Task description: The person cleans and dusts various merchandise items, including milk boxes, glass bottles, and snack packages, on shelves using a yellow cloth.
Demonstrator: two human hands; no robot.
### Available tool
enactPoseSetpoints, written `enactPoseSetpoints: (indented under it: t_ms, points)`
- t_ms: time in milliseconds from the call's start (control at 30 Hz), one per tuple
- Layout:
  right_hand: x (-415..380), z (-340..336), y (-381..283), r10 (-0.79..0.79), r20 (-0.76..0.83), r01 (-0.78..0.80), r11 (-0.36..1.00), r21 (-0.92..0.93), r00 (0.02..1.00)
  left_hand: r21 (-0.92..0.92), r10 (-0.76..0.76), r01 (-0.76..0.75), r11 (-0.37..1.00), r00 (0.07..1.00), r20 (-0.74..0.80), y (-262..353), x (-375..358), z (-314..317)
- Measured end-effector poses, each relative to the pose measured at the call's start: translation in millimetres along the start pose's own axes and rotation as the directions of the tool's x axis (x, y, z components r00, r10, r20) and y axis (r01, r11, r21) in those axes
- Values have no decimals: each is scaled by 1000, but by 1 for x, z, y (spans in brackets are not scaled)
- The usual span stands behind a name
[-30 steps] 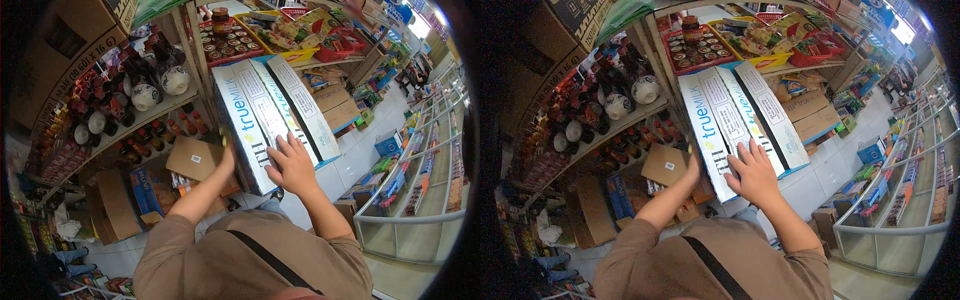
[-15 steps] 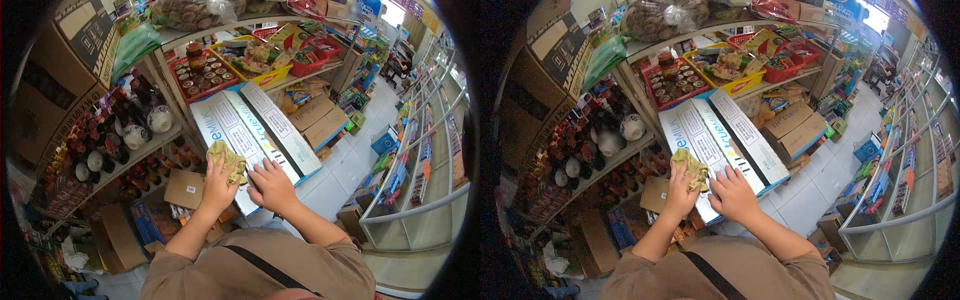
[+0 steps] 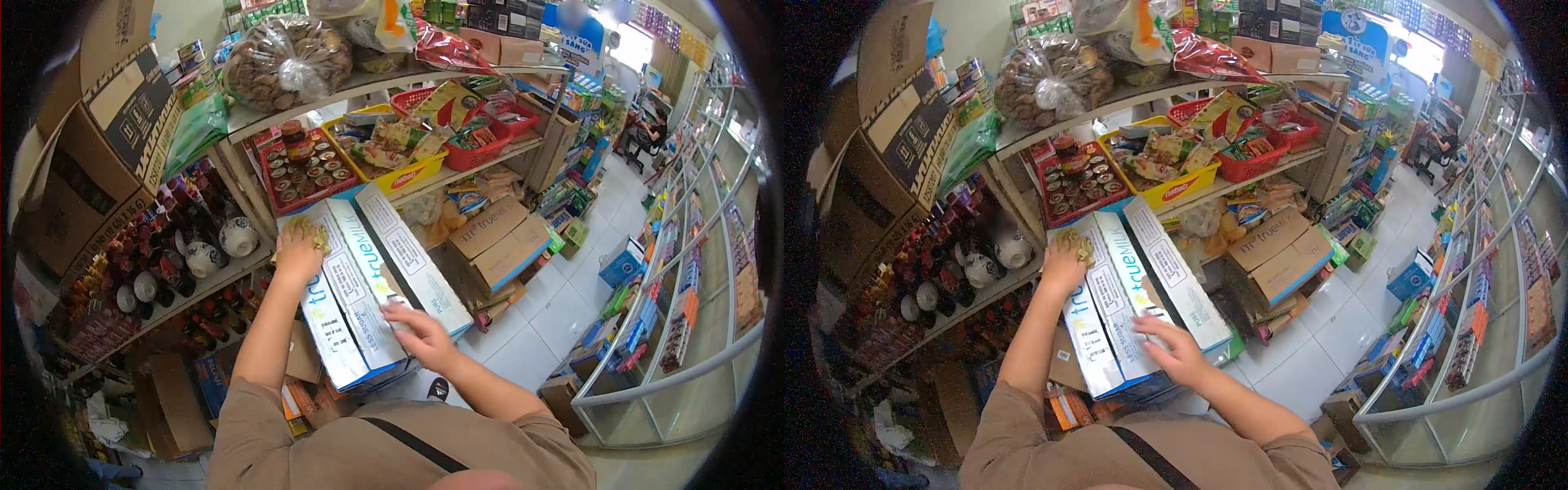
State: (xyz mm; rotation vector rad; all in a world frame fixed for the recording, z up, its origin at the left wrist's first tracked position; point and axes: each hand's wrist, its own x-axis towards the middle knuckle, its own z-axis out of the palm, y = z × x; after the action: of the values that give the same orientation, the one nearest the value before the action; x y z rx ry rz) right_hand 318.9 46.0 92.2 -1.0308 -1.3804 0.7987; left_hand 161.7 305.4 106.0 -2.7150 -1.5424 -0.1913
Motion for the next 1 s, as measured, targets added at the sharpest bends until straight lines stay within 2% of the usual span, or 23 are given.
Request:
enactPoseSetpoints:
  t_ms: [33,67,133,200,233,267,333,500,600,733,800,867,933,1000]
  points:
    - [-2,-19,-8,-114,-27,106,974,-200,993,-16,-7,7,1000,1000,26,6,-2,-4]
    - [-5,-36,-15,-162,-41,133,907,-399,986,-34,-13,15,999,999,52,13,-5,-6]
    - [-10,-69,-19,-162,-66,83,766,-637,985,-139,154,-147,979,987,42,30,-26,-8]
    - [-19,-88,-3,-1,-117,-68,810,-583,993,-173,301,-295,940,954,9,49,-60,-8]
    - [-22,-95,8,79,-136,-142,823,-550,987,-232,318,-301,925,947,38,59,-81,-12]
    - [-27,-97,20,99,-95,-134,852,-505,990,-221,324,-295,930,940,108,73,-104,-28]
    - [-36,-96,40,130,-2,-119,906,-406,992,-268,347,-305,914,930,124,86,-140,-34]
    - [-33,-101,31,149,57,-112,901,-420,987,-233,374,-335,913,915,149,103,-184,-39]
    - [-33,-109,30,126,133,-63,916,-396,983,-280,354,-321,905,932,76,111,-173,-31]
    - [-33,-115,38,133,214,-31,906,-423,968,-146,409,-400,905,912,41,130,-127,-23]
    - [-33,-115,40,128,228,-21,906,-422,965,-76,439,-433,898,890,120,137,-98,-12]
    - [-34,-115,43,105,209,-14,918,-397,972,-35,374,-378,925,893,249,145,-70,-11]
    - [-35,-115,41,125,198,-48,934,-354,972,46,358,-371,928,917,175,134,-43,9]
    - [-36,-115,44,137,192,-70,944,-321,972,180,260,-306,935,936,238,136,-16,0]
